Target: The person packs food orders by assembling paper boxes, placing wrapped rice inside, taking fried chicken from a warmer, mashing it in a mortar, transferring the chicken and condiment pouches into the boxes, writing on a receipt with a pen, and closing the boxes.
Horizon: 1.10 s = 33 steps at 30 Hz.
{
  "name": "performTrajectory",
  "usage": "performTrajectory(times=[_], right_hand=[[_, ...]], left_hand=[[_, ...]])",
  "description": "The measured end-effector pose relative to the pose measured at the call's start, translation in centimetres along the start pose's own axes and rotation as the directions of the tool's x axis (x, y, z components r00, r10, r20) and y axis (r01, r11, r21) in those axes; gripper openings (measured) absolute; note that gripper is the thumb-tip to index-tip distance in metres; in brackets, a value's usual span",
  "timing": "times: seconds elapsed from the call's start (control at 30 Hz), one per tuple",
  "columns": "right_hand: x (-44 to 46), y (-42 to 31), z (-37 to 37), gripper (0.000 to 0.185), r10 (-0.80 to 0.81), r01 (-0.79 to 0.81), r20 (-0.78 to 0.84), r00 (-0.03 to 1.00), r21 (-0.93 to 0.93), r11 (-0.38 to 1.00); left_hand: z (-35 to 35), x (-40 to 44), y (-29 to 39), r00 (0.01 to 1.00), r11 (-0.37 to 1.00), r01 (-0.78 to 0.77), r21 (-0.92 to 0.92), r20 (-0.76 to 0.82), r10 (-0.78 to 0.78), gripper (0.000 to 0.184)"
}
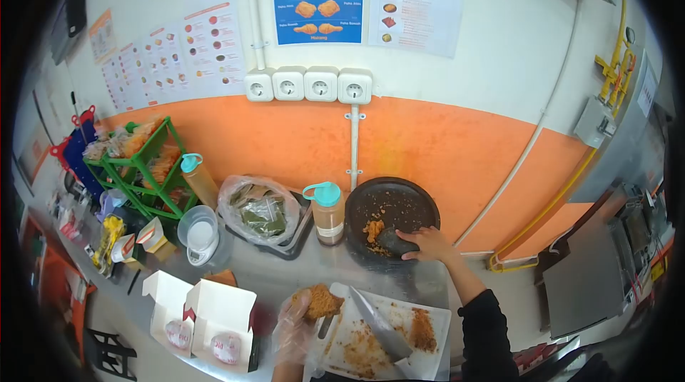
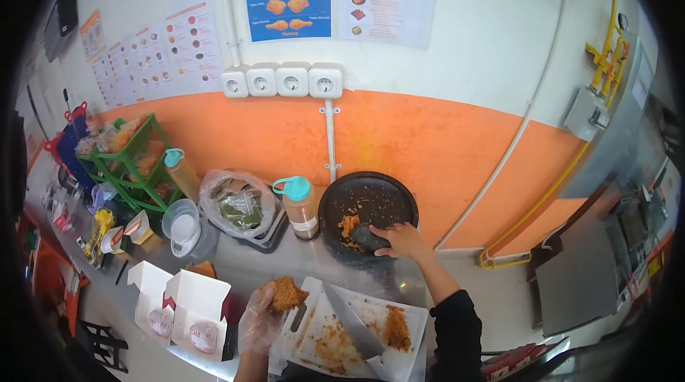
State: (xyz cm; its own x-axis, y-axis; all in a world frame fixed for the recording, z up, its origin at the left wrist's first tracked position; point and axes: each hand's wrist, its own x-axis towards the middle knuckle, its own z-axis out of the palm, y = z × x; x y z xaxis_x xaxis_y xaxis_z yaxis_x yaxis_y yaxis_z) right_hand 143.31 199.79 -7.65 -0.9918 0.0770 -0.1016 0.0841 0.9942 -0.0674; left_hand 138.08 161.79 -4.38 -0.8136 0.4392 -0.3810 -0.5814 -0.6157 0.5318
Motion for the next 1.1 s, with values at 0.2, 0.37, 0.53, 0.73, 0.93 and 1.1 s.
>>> performTrajectory(times=[0.2,0.37,0.53,0.73,0.93,1.1], right_hand=[[7.4,-0.4,0.8,0.074,0.095,-0.080,-0.096,0.991,0.154,0.985],[7.8,3.2,1.5,0.063,0.282,-0.093,-0.386,0.878,0.440,0.893],[1.4,2.7,-4.0,0.057,0.567,-0.302,0.136,0.813,0.930,0.209],[-1.8,1.8,-5.6,0.069,0.509,-0.480,0.207,0.836,0.724,0.495],[0.2,-3.9,-5.5,0.044,0.396,-0.389,0.072,0.915,0.415,0.823],[1.1,-4.8,-11.0,0.040,0.301,-0.261,-0.022,0.953,0.439,0.860]], left_hand=[[4.1,7.8,-3.6,1.000,0.995,0.009,0.103,0.028,-0.012,0.040],[8.0,16.0,-8.7,0.975,0.856,-0.137,0.499,0.222,0.026,0.057],[9.4,22.1,-18.2,0.932,0.642,-0.340,0.687,0.335,0.135,0.056],[12.3,20.1,-13.1,0.919,-0.149,-0.342,0.928,0.363,0.155,0.057],[10.9,24.5,-14.1,0.946,0.408,-0.278,0.870,0.322,-0.042,0.066],[9.3,27.0,-16.2,0.908,0.813,-0.136,0.567,0.399,-0.126,0.082]])
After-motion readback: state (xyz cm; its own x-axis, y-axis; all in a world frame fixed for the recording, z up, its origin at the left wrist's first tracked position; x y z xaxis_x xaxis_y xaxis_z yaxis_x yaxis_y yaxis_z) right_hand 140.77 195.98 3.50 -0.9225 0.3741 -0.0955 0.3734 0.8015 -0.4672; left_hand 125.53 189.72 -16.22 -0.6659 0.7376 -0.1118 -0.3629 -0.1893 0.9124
